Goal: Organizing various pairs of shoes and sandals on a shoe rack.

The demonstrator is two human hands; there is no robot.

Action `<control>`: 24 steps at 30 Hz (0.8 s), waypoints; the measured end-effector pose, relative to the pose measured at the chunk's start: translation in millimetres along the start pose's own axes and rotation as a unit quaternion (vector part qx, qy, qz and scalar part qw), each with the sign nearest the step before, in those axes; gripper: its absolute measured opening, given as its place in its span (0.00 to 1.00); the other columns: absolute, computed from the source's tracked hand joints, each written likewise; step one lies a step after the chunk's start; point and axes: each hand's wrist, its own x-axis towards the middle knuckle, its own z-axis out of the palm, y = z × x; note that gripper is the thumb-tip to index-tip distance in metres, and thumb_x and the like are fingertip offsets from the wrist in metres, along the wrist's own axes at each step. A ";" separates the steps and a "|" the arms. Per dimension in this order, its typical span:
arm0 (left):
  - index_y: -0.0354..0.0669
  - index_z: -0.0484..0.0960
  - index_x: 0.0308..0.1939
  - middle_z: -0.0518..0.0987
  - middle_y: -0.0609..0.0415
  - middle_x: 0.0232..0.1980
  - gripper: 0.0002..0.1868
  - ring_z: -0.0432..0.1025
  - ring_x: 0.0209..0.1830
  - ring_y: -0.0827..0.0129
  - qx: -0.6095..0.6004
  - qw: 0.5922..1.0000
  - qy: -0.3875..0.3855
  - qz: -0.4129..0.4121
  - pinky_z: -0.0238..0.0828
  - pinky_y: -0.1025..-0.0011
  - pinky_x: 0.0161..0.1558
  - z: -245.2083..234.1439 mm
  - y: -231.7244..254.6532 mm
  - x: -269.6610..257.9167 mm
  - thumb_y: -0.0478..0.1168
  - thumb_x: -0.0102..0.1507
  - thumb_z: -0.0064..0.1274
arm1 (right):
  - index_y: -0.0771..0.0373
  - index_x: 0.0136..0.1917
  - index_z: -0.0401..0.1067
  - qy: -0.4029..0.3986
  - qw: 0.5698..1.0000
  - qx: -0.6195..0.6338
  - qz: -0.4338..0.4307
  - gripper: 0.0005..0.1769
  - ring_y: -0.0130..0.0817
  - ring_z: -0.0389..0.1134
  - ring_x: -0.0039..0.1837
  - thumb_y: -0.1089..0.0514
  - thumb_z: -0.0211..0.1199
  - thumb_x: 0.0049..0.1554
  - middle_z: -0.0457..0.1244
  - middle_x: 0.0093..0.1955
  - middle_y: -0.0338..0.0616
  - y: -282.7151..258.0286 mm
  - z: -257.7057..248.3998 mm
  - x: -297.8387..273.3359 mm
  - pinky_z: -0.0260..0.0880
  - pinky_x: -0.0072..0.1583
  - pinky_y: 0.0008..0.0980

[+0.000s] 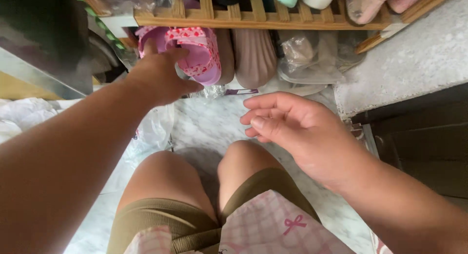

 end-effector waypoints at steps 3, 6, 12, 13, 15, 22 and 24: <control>0.61 0.70 0.72 0.58 0.29 0.70 0.49 0.71 0.59 0.39 0.007 0.999 -0.039 -0.021 0.69 0.57 0.61 2.4 -2.8 13.2 0.62 0.49 0.70 | 0.64 0.65 0.72 -0.004 1.000 -0.010 0.020 0.22 0.33 0.74 0.58 0.54 0.58 0.61 0.71 0.59 0.46 -2.1 -0.9 14.6 0.74 0.60 0.32; 0.58 0.76 0.66 0.63 0.32 0.65 0.43 0.70 0.58 0.43 -0.011 0.999 -0.046 -0.019 0.70 0.58 0.59 15.2 -11.3 18.4 0.63 0.50 0.70 | 0.64 0.66 0.72 -0.016 0.999 -0.009 0.036 0.22 0.32 0.74 0.59 0.54 0.58 0.61 0.71 0.58 0.46 -2.0 3.5 24.7 0.74 0.60 0.31; 0.50 0.86 0.51 0.71 0.38 0.59 0.24 0.75 0.52 0.49 -0.067 0.997 0.026 0.008 0.72 0.57 0.55 34.0 -18.5 23.0 0.60 0.59 0.62 | 0.65 0.66 0.72 -0.044 0.999 -0.005 0.016 0.22 0.31 0.72 0.60 0.55 0.58 0.61 0.71 0.59 0.46 1.2 9.6 33.5 0.72 0.60 0.31; 0.49 0.86 0.49 0.73 0.42 0.58 0.23 0.76 0.52 0.52 -0.085 0.996 0.038 -0.005 0.72 0.56 0.53 33.9 -18.5 21.0 0.58 0.58 0.61 | 0.65 0.67 0.71 -0.051 0.999 -0.010 0.006 0.22 0.30 0.71 0.61 0.55 0.59 0.61 0.71 0.60 0.46 1.6 10.1 33.3 0.71 0.60 0.30; 0.48 0.87 0.49 0.73 0.40 0.57 0.22 0.75 0.51 0.50 -0.084 0.995 0.045 0.002 0.72 0.56 0.52 25.6 -15.3 13.5 0.57 0.59 0.61 | 0.65 0.67 0.71 -0.051 0.999 -0.015 0.005 0.22 0.30 0.71 0.60 0.56 0.59 0.61 0.71 0.60 0.47 3.1 9.6 31.0 0.72 0.60 0.30; 0.44 0.87 0.42 0.81 0.42 0.39 0.16 0.77 0.43 0.45 -0.042 0.998 0.051 0.008 0.74 0.53 0.48 4.1 -16.6 -1.2 0.53 0.64 0.56 | 0.64 0.66 0.72 -0.037 0.999 -0.006 0.012 0.23 0.30 0.73 0.58 0.54 0.59 0.59 0.72 0.59 0.44 5.6 19.3 28.0 0.73 0.59 0.30; 0.42 0.87 0.39 0.80 0.43 0.37 0.17 0.77 0.41 0.44 0.029 0.995 0.055 0.073 0.74 0.52 0.46 31.6 -31.0 14.0 0.52 0.67 0.53 | 0.64 0.65 0.72 -0.031 0.999 -0.023 0.003 0.23 0.29 0.72 0.57 0.54 0.59 0.60 0.72 0.58 0.44 0.1 24.1 26.1 0.72 0.58 0.30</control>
